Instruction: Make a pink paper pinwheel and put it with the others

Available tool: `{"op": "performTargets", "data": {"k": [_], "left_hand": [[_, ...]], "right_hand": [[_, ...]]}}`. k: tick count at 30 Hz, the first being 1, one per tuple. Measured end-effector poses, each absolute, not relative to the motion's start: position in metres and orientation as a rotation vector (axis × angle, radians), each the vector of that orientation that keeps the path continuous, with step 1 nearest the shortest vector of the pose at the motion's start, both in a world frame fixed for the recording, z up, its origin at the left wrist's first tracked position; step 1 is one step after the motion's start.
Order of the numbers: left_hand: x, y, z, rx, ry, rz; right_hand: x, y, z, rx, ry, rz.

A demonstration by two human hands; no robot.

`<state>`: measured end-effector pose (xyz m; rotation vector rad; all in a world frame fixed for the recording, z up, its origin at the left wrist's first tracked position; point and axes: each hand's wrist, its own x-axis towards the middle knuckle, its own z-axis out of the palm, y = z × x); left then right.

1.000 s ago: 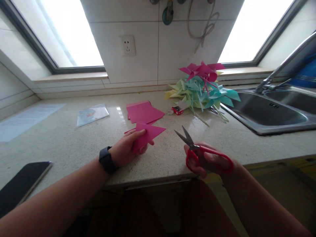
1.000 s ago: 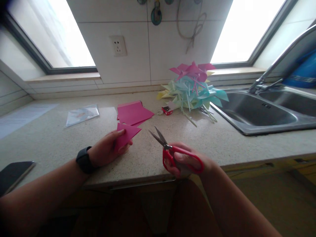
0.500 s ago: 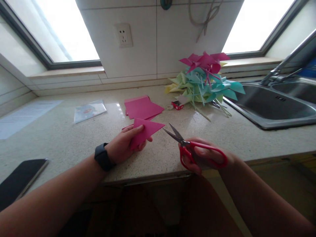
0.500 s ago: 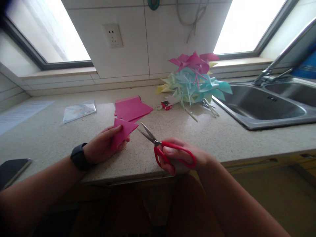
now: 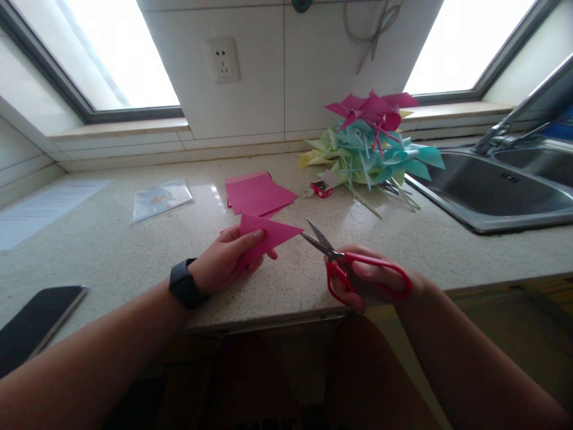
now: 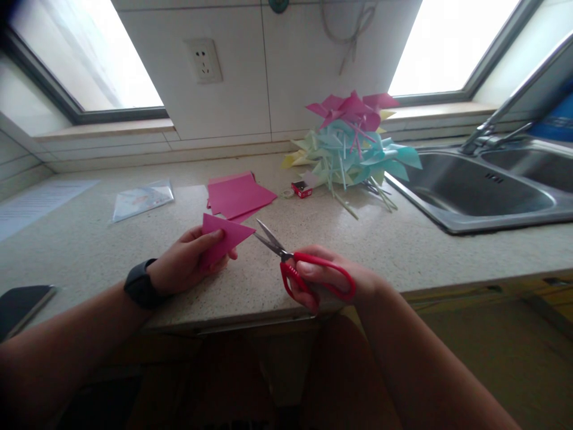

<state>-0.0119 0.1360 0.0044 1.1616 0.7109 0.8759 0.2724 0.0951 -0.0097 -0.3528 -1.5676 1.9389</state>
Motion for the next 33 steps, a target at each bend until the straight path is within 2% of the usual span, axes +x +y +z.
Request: {"op": "performTargets", "data": {"k": [33], "left_hand": [[-0.027,0.133,0.024,1.858,0.735,0.782]], "right_hand": [[0.276,0.097,-0.002,-0.387,-1.673,2.008]]}}
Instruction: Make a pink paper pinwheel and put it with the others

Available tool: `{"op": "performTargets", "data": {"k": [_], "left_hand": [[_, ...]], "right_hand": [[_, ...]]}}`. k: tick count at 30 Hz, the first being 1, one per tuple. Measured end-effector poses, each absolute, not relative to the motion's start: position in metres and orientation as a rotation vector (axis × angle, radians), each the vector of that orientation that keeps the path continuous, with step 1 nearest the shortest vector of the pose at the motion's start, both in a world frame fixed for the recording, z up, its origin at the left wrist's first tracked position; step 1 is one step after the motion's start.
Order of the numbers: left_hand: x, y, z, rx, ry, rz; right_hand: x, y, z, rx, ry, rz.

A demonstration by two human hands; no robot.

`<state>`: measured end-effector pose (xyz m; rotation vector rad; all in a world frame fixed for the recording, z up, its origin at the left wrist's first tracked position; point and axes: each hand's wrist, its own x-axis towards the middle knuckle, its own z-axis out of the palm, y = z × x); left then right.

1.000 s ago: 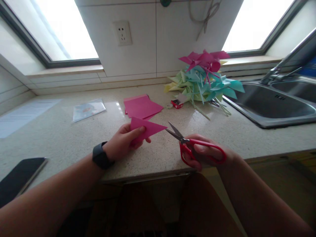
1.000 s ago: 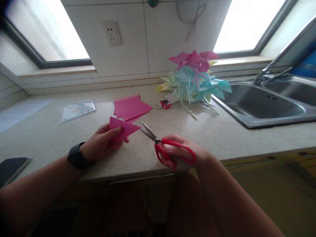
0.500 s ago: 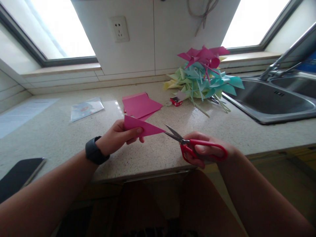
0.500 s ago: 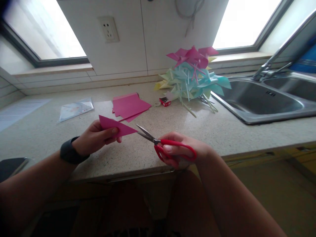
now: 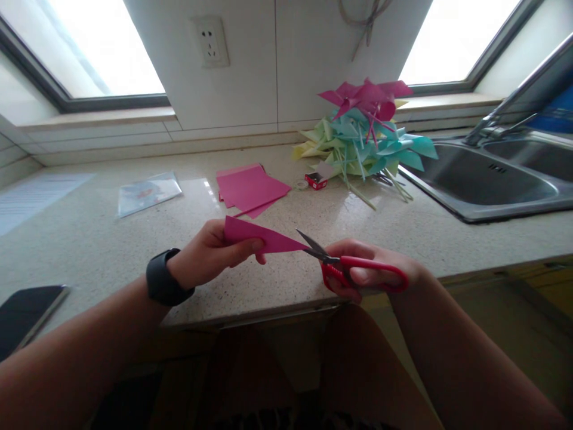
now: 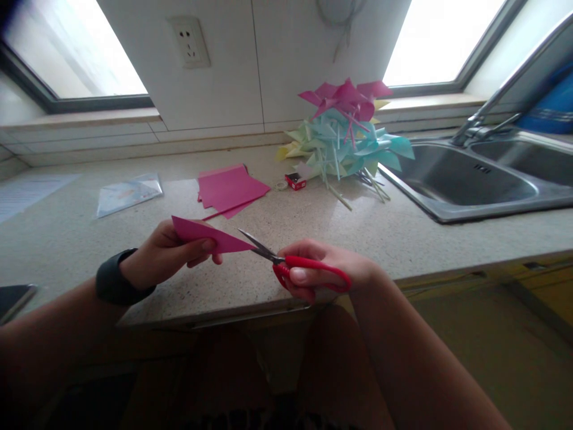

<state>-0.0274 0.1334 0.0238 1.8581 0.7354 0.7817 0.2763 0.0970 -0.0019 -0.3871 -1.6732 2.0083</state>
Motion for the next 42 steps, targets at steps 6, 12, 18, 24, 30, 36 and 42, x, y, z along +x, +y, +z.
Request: {"op": "performTargets", "data": {"k": [6,12,18,24,30,36,42], "left_hand": [[-0.023,0.13,0.027,1.85,0.69,0.822],[-0.021,0.126,0.03,1.846,0.689,0.836],[-0.02,0.127,0.029,1.843,0.703,0.852],[-0.019,0.127,0.032,1.839,0.691,0.867],[-0.019,0.127,0.03,1.839,0.692,0.879],[-0.022,0.127,0.025,1.826,0.684,0.876],[-0.023,0.13,0.02,1.784,0.643,0.856]], "right_hand": [[0.276,0.098,-0.002,-0.341,-1.705,2.003],[0.276,0.098,0.0,-0.271,-1.753,1.982],[0.279,0.099,-0.001,-0.3,-1.764,1.984],[0.281,0.097,-0.001,-0.354,-1.793,1.946],[0.28,0.098,-0.002,-0.297,-1.772,1.975],[0.282,0.098,-0.008,-0.231,-1.768,1.966],[0.283,0.096,-0.007,-0.241,-1.757,1.947]]}}
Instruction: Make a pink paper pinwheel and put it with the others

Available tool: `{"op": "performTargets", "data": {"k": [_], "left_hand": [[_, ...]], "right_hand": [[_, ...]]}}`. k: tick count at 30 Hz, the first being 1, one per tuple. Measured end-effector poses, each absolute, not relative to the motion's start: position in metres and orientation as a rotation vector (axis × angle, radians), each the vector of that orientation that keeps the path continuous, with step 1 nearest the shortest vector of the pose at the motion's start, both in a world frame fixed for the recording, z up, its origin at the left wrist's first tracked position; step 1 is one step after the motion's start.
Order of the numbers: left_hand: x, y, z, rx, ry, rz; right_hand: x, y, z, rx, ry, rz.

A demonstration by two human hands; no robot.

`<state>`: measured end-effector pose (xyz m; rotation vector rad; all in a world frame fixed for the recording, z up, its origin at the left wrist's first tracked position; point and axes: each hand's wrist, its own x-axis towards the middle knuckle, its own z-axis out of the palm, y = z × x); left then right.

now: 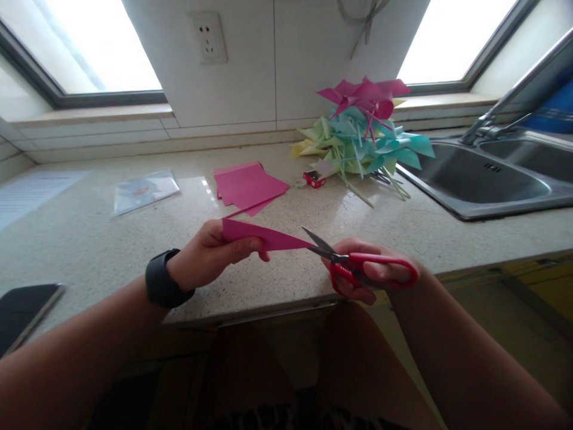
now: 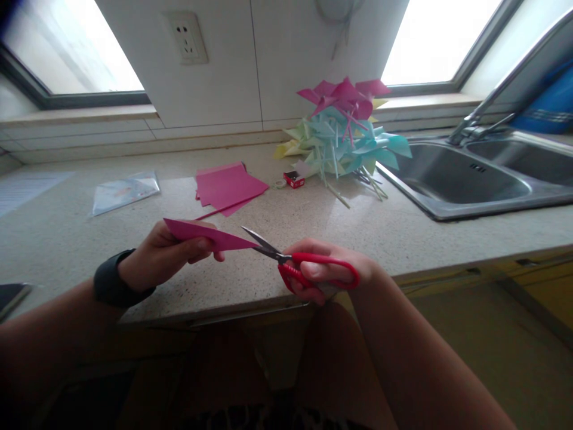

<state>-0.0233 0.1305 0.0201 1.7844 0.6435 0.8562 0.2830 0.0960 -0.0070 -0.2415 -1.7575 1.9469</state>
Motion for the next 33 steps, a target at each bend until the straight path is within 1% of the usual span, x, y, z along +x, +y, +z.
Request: {"op": "performTargets", "data": {"k": [10,20,33], "left_hand": [[-0.0281,0.1337,0.0151,1.772,0.658,0.823],[-0.0318,0.1388,0.0107,1.776,0.594,0.81],[-0.0291,0.1383,0.0153,1.672,0.505,0.821]], "right_hand": [[0.284,0.0934,-0.006,-0.283,-1.726,1.938],[0.2847,0.0943,-0.0017,-0.391,-1.814,1.906],[0.2813,0.0941,0.0029,-0.377,-1.83,1.873]]}}
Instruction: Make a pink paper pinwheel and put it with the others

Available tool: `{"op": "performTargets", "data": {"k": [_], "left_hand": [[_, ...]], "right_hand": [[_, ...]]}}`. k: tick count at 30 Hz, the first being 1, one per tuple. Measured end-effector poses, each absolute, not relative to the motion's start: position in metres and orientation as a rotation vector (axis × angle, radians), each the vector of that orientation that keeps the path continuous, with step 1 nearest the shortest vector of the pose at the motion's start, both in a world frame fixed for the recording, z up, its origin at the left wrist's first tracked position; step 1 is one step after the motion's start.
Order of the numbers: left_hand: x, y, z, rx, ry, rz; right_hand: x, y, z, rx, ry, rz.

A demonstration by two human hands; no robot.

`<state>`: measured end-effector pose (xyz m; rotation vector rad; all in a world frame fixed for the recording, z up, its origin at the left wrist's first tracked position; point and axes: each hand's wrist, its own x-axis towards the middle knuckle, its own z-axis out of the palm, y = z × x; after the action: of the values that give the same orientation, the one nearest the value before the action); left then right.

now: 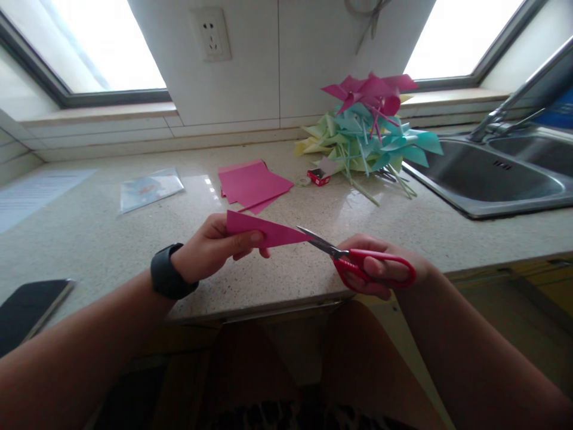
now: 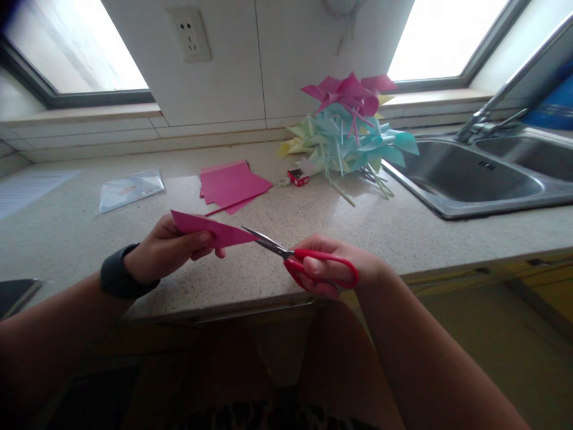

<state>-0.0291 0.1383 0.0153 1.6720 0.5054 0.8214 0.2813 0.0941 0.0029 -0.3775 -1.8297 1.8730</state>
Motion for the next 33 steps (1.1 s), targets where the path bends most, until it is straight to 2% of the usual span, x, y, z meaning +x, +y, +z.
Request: {"op": "performTargets", "data": {"k": [16,25,33], "left_hand": [[-0.03,0.139,0.025,1.742,0.59,0.814],[-0.025,0.137,0.028,1.75,0.602,0.963],[-0.021,0.132,0.031,1.769,0.603,0.874]], "right_hand": [[0.28,0.095,0.004,-0.428,-1.828,1.882],[0.279,0.095,0.005,-0.427,-1.818,1.894],[0.278,0.094,0.005,-0.371,-1.805,1.892]]}}
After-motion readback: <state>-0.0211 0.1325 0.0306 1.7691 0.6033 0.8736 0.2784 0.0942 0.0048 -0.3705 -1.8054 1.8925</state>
